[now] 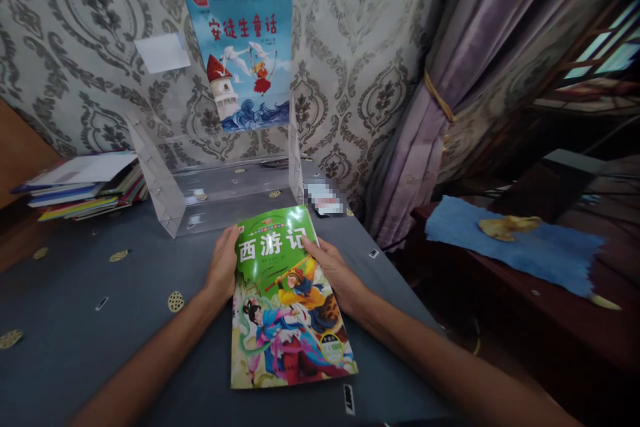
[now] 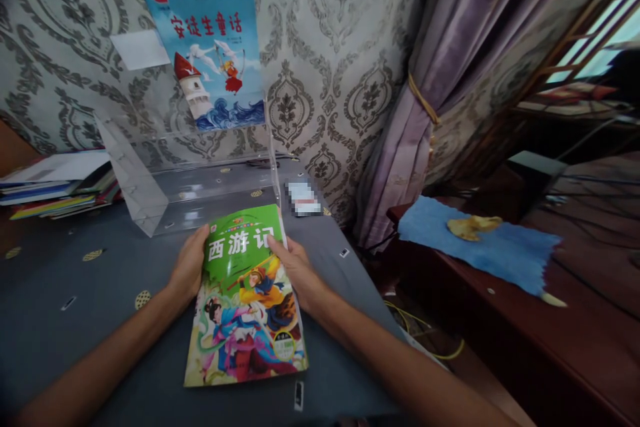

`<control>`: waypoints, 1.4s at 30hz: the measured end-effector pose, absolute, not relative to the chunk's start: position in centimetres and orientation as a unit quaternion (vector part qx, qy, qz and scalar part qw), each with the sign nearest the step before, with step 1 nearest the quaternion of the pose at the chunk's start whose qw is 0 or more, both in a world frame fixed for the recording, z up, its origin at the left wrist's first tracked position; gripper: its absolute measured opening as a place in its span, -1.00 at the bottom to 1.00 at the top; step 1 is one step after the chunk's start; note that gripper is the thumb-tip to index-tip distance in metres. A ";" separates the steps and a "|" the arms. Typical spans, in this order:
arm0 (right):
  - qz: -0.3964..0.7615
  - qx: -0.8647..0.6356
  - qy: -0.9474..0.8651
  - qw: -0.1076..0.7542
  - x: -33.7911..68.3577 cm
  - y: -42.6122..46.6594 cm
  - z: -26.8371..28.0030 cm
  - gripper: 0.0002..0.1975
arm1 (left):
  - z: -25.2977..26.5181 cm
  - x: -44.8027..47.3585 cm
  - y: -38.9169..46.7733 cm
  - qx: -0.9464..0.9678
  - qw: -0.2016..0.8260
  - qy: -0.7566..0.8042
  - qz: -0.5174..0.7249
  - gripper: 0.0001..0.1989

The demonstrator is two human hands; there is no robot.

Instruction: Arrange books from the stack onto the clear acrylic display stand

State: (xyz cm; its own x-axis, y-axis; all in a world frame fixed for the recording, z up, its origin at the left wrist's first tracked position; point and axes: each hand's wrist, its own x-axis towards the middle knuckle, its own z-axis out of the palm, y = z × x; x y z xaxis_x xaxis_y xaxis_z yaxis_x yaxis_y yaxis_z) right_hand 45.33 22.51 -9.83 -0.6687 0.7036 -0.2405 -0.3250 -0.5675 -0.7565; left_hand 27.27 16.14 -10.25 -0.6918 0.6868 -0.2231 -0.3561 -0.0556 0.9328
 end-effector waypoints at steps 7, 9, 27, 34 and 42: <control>0.825 -0.287 -0.373 0.311 45.4 22.3 -9.5 -0.54 | -10.7 27.1 15.5 0.357 0.208 0.666 0.621 -0.64; 0.822 -0.288 -0.382 0.308 45.4 22.2 -9.5 -0.54 | -10.5 27.3 15.2 0.467 0.130 0.673 0.559 -0.64; 0.826 -0.281 -0.364 0.326 44.3 20.5 -6.7 -0.56 | -8.9 30.5 12.0 0.392 0.276 0.645 0.595 -0.67; 0.794 -0.290 -0.438 0.306 41.6 19.8 -4.8 -0.52 | -9.7 29.6 11.8 0.319 0.317 0.604 0.659 -0.66; 0.767 -0.280 -0.489 0.307 39.8 18.8 -3.9 -0.54 | -7.7 27.9 11.6 0.325 0.383 0.547 0.670 -0.49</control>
State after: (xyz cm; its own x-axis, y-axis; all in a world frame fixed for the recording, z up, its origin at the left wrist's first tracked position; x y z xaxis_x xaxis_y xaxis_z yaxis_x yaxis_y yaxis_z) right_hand 39.82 18.82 -3.89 -0.6550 0.7446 -0.1290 -0.1973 -0.3333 -0.9219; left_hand 27.94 11.55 -7.74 -0.4946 0.8690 0.0161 -0.1580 -0.1081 0.9815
